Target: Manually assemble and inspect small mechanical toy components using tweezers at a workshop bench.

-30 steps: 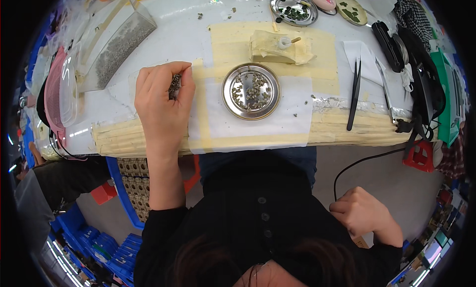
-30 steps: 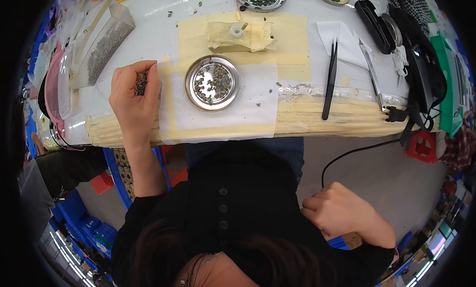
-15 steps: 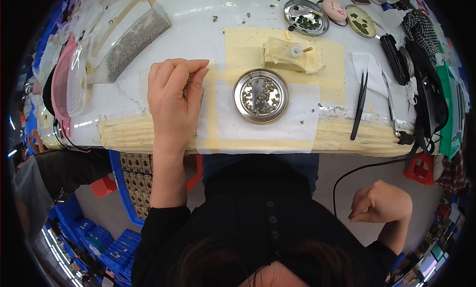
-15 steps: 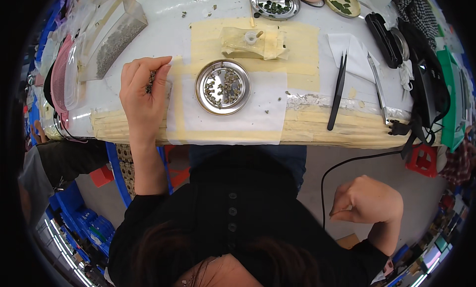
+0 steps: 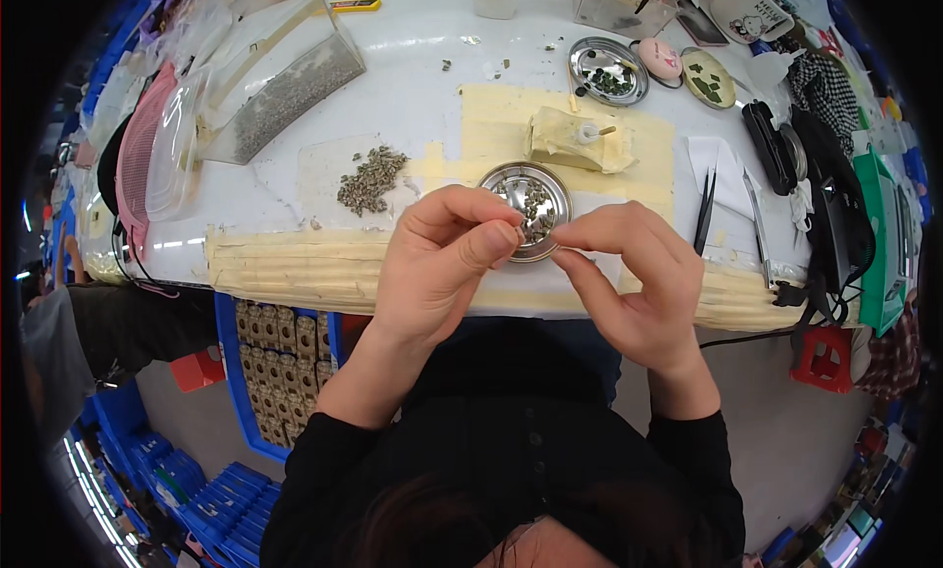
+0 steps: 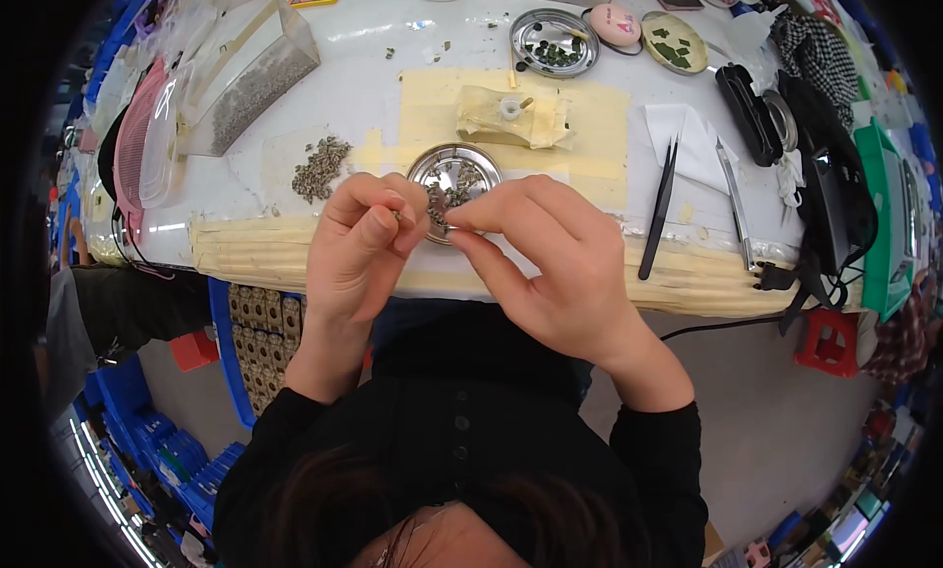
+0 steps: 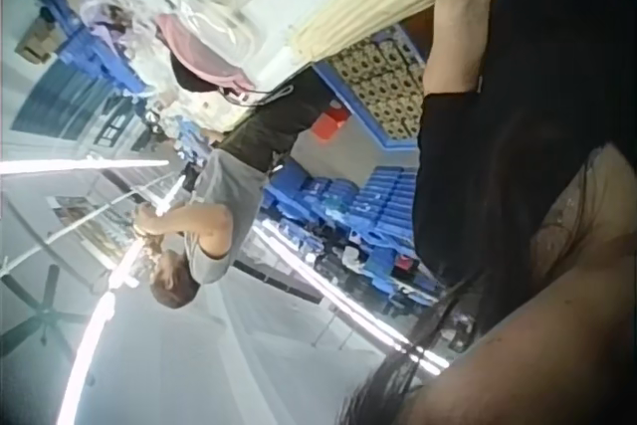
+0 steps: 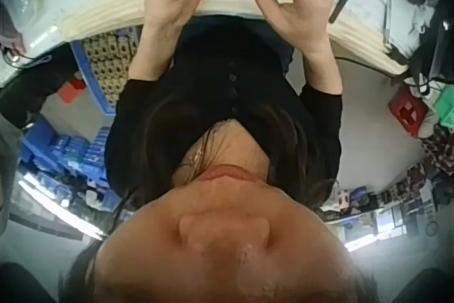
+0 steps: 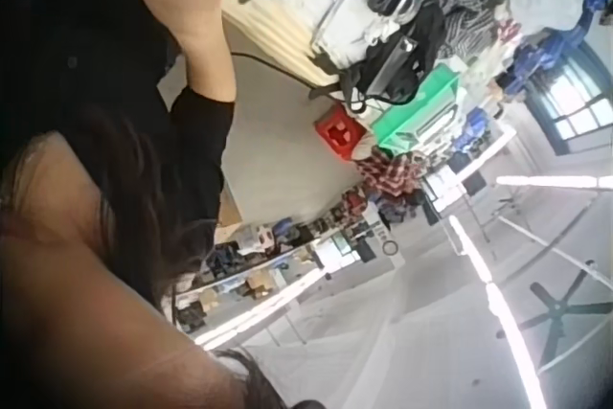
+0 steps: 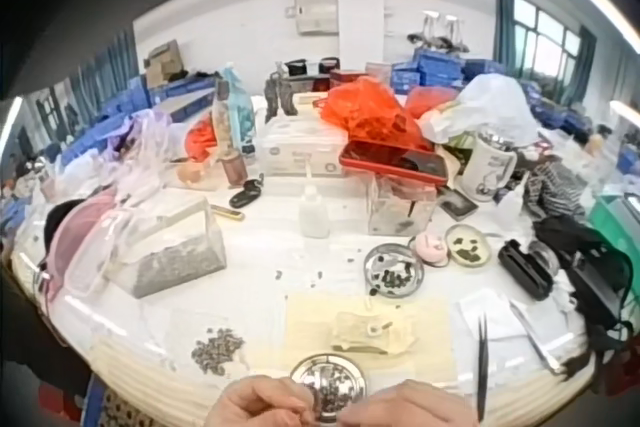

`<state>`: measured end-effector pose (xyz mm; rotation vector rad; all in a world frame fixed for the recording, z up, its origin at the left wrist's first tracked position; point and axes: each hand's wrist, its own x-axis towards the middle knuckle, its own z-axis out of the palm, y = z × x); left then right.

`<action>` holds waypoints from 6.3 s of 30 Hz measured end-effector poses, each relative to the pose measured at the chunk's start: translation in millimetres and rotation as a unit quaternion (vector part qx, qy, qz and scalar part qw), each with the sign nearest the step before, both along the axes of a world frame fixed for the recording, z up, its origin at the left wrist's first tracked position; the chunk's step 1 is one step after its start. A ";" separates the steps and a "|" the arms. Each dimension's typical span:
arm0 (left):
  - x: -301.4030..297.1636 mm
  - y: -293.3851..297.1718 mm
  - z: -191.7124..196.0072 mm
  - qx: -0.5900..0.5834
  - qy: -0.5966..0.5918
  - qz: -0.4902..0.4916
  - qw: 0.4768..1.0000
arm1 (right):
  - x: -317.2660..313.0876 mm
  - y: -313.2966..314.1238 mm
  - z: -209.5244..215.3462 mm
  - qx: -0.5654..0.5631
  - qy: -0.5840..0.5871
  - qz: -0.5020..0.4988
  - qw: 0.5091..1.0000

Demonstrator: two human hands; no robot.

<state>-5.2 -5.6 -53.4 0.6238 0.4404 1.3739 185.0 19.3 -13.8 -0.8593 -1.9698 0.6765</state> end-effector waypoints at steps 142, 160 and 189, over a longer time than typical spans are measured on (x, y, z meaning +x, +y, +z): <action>15.7 -9.9 1.2 0.165 0.340 0.158 0.912 | -9.6 -19.5 -24.3 -0.345 0.333 0.082 0.873; 20.5 -17.6 5.1 0.073 0.200 0.097 0.972 | -18.5 -15.9 -29.6 0.086 0.129 -0.100 0.983; 10.7 21.1 -1.5 0.244 0.475 0.306 0.788 | 6.1 49.8 -18.0 0.098 -0.062 -0.209 0.971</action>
